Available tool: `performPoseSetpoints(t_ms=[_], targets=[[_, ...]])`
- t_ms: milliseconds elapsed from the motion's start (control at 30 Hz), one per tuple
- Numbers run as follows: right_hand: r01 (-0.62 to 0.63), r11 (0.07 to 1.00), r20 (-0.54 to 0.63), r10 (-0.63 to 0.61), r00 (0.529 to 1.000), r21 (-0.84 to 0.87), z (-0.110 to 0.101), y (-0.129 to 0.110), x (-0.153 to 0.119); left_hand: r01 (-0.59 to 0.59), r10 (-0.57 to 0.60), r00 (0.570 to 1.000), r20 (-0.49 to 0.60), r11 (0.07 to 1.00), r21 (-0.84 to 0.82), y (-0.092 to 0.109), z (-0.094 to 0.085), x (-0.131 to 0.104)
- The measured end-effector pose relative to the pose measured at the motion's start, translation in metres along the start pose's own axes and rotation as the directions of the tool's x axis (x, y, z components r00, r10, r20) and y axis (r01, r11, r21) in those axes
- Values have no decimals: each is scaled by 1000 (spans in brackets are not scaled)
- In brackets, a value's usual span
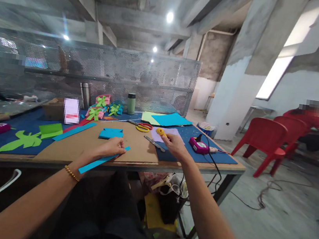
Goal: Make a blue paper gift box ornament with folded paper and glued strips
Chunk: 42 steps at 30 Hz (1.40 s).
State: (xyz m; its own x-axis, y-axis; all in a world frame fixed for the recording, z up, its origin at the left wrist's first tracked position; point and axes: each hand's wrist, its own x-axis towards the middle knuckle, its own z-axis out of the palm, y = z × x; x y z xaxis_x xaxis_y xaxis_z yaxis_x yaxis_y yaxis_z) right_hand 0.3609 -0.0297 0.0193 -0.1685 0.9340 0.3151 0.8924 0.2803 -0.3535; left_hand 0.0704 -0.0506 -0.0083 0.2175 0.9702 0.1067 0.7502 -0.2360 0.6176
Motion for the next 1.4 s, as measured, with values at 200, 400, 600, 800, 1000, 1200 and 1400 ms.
performPoseSetpoints(t_ms=[200,400,600,800,1000,1200,1400], targets=[[-12,701,239,-227,944,713,4,-41,-43,-36,37,999,-12,998,57,-7,2,4],[8,732,209,-205,956,682,14,-54,-46,-40,38,997,66,999,30,-1,-3,-2],[40,765,196,-215,957,643,19,-54,-45,-27,26,994,104,999,16,6,-7,-5],[40,791,196,-199,960,610,24,-55,-44,-16,14,996,83,1000,22,6,-6,-7],[59,824,204,-208,956,563,22,-56,-41,-24,22,998,53,999,39,0,-2,-1],[80,832,201,-224,954,549,23,-54,-38,-33,30,999,45,997,64,-1,-2,1],[94,834,201,-238,950,544,26,-56,-38,-44,40,998,43,996,75,0,-2,0]])
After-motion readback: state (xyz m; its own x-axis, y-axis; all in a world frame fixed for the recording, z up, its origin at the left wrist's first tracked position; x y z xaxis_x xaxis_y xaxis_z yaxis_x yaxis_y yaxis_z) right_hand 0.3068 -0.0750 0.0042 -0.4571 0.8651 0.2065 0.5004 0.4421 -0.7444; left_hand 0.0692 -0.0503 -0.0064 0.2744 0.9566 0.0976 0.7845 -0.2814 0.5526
